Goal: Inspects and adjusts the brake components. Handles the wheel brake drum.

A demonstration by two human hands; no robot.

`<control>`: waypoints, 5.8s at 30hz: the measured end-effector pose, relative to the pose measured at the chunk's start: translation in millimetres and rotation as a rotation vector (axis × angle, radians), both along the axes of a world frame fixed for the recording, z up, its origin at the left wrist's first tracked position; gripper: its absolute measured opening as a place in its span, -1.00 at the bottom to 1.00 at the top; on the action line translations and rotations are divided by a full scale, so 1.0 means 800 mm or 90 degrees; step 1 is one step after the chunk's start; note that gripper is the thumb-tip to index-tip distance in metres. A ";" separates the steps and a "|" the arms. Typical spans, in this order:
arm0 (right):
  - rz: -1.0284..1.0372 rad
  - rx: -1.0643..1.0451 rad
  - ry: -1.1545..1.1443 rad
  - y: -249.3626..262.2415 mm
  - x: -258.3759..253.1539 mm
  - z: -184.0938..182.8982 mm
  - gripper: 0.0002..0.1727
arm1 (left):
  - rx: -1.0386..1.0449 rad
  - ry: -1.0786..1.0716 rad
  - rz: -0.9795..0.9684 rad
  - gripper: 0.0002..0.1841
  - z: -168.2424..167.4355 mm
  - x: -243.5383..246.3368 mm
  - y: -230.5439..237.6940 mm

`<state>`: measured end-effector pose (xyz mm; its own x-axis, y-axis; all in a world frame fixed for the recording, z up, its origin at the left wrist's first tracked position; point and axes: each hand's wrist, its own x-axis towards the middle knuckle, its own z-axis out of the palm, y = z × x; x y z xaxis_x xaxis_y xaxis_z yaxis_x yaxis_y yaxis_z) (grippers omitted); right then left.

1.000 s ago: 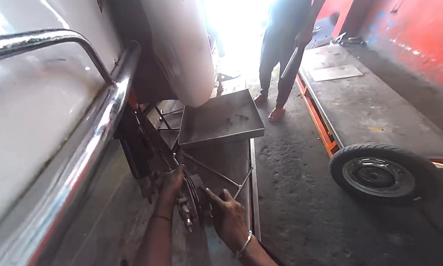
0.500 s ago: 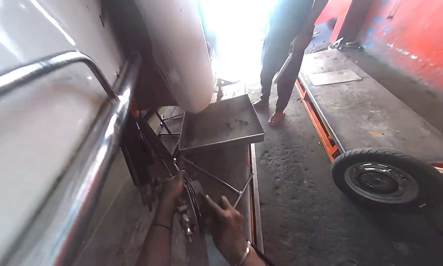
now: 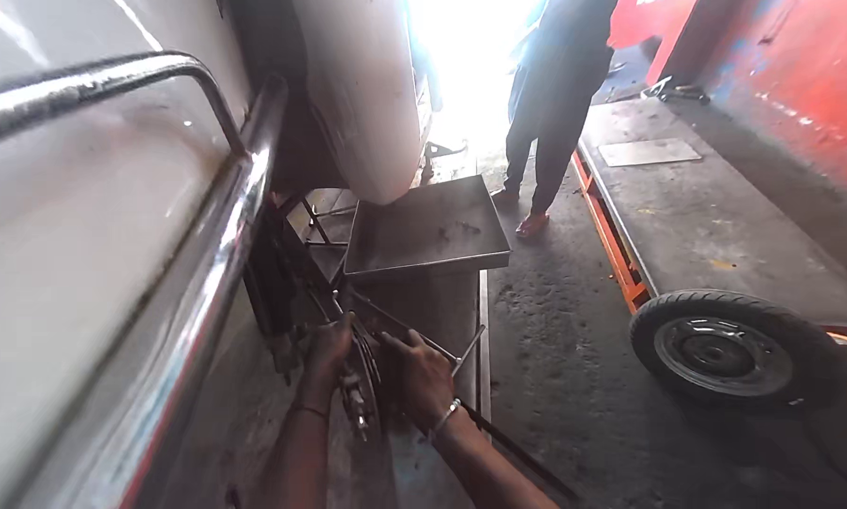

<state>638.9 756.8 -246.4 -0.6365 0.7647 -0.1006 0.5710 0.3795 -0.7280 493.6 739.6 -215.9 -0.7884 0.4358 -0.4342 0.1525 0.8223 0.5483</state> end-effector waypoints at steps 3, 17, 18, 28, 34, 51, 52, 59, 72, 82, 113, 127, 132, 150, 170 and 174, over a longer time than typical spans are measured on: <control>-0.055 0.098 0.121 -0.017 0.016 -0.021 -0.56 | -0.006 -0.001 -0.006 -0.34 0.009 -0.002 0.007; -0.081 0.173 0.152 -0.024 0.001 -0.040 -0.64 | -0.017 0.015 0.000 -0.36 0.001 -0.003 0.007; -0.090 0.205 0.187 -0.030 0.006 -0.047 -0.62 | -0.017 0.024 -0.011 -0.35 0.004 -0.003 0.006; -0.063 0.237 0.221 -0.030 0.008 -0.047 -0.62 | -0.001 0.010 0.008 -0.37 0.005 -0.005 0.010; 0.011 0.110 0.062 -0.011 -0.007 -0.016 -0.62 | 0.010 0.005 0.031 -0.36 0.003 0.000 0.005; -0.002 0.175 0.145 -0.011 0.005 -0.037 -0.62 | -0.008 0.006 0.024 -0.34 0.006 0.004 0.009; -0.016 0.212 0.190 -0.016 0.006 -0.048 -0.62 | -0.007 0.006 0.027 -0.34 0.005 0.003 0.008; -0.075 0.271 0.245 -0.023 -0.002 -0.064 -0.64 | -0.023 0.024 0.017 -0.32 0.006 0.003 0.008; -0.151 0.326 0.337 -0.047 0.004 -0.091 -0.64 | -0.049 0.048 -0.013 -0.32 0.010 -0.003 0.013; -0.162 0.288 0.353 -0.044 0.002 -0.094 -0.65 | -0.045 0.046 -0.004 -0.34 0.011 -0.008 0.018; -0.054 0.308 0.335 0.013 -0.014 -0.088 -0.65 | -0.056 0.037 0.012 -0.33 -0.003 -0.023 0.021; -0.029 0.196 0.290 0.012 0.001 -0.072 -0.59 | -0.039 0.042 0.038 -0.33 0.006 -0.021 0.024; 0.007 0.174 0.259 0.017 0.003 -0.070 -0.58 | -0.038 0.036 0.024 -0.33 0.004 -0.018 0.023; -0.005 0.262 0.323 0.017 0.013 -0.087 -0.60 | -0.059 0.056 0.000 -0.32 0.007 -0.021 0.025; -0.028 0.397 0.399 0.019 0.002 -0.120 -0.67 | -0.030 0.029 0.024 -0.35 0.012 -0.011 0.025; 0.004 0.429 0.428 0.031 -0.007 -0.129 -0.64 | -0.049 0.022 0.024 -0.35 0.006 -0.019 0.031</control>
<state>633.2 781.5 -349.6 -0.4045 0.5242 0.7494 0.1086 0.8411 -0.5298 478.0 764.2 -210.9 -0.8184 0.3721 -0.4379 0.1387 0.8674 0.4779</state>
